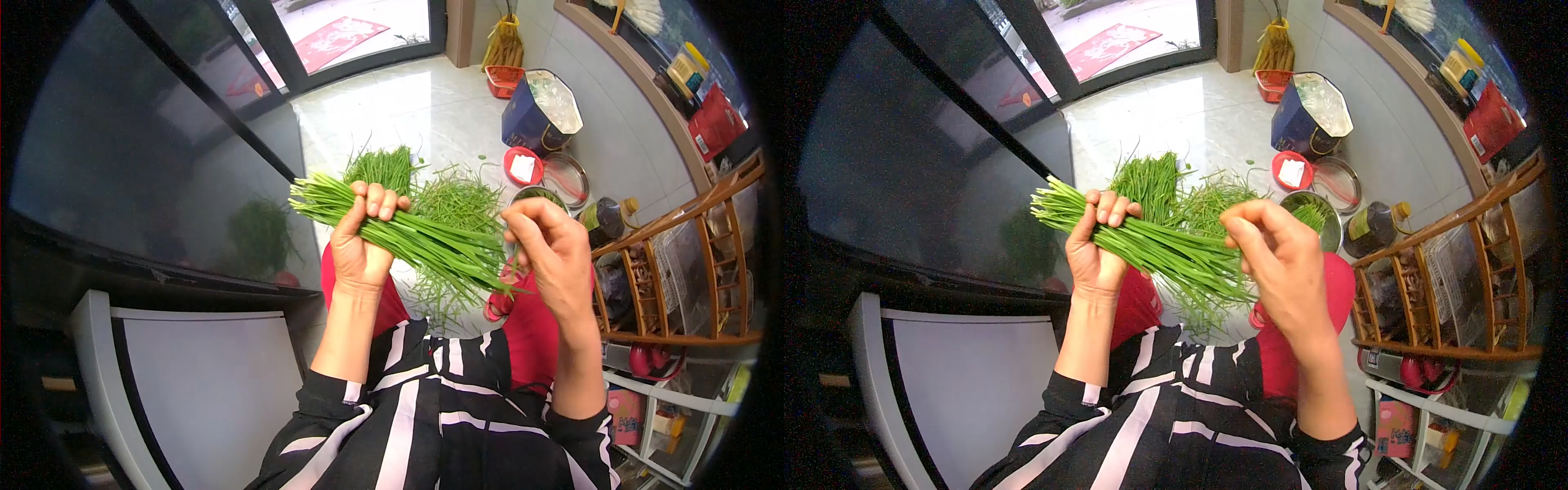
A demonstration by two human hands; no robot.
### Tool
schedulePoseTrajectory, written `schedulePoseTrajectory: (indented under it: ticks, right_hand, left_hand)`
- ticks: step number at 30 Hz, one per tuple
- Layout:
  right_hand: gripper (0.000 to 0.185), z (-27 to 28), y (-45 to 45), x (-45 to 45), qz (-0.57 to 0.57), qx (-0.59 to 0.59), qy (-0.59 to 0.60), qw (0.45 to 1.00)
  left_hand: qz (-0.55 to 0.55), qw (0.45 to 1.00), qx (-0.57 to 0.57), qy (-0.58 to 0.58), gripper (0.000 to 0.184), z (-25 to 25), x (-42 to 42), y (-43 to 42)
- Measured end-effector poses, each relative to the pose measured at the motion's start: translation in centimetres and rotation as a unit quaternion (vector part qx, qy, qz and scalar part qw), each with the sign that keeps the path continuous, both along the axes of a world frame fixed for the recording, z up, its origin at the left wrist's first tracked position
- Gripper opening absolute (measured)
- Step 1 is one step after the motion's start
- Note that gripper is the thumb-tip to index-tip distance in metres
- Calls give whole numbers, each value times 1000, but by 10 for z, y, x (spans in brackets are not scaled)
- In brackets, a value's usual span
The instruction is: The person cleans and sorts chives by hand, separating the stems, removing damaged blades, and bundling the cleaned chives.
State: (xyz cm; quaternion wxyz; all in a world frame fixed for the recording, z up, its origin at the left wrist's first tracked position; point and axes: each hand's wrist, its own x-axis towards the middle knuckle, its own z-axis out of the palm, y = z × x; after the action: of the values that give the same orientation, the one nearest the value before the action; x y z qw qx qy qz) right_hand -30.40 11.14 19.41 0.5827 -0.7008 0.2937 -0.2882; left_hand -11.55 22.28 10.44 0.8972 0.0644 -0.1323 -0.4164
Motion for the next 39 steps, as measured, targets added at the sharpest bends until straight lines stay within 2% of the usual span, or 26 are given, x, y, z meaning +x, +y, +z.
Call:
schedulePoseTrajectory:
  ticks: [2,5,6,8,9,14,16,23,33,39]
  right_hand:
    - [15,6,-2,-17,29,4,20,999]
    - [15,6,0,-34,138,55,81,986]
    - [15,0,2,-34,137,55,81,986]
    - [15,-9,3,-33,164,-197,63,965]
    - [15,-3,6,-33,149,-169,94,970]
    - [12,2,20,-19,127,-163,74,976]
    - [12,-3,21,-12,116,-232,68,963]
    - [11,-12,26,-5,111,-305,123,938]
    - [14,-14,30,-2,113,-286,184,934]
    - [13,-16,29,1,86,-177,174,965]
  left_hand:
    - [15,1000,-11,17,11,-1,8,2]
    - [27,999,-23,25,11,-1,15,5]
    - [33,999,-25,27,11,-1,16,5]
    - [37,999,-26,29,11,0,17,5]
    - [36,999,-29,24,11,0,16,4]
    - [26,999,-33,3,13,7,10,1]
    - [12,999,-45,-19,15,9,8,1]
    - [-2,998,-45,-38,16,15,0,0]
    - [0,998,-42,-43,17,15,2,1]
    - [3,999,-40,-37,17,15,4,2]
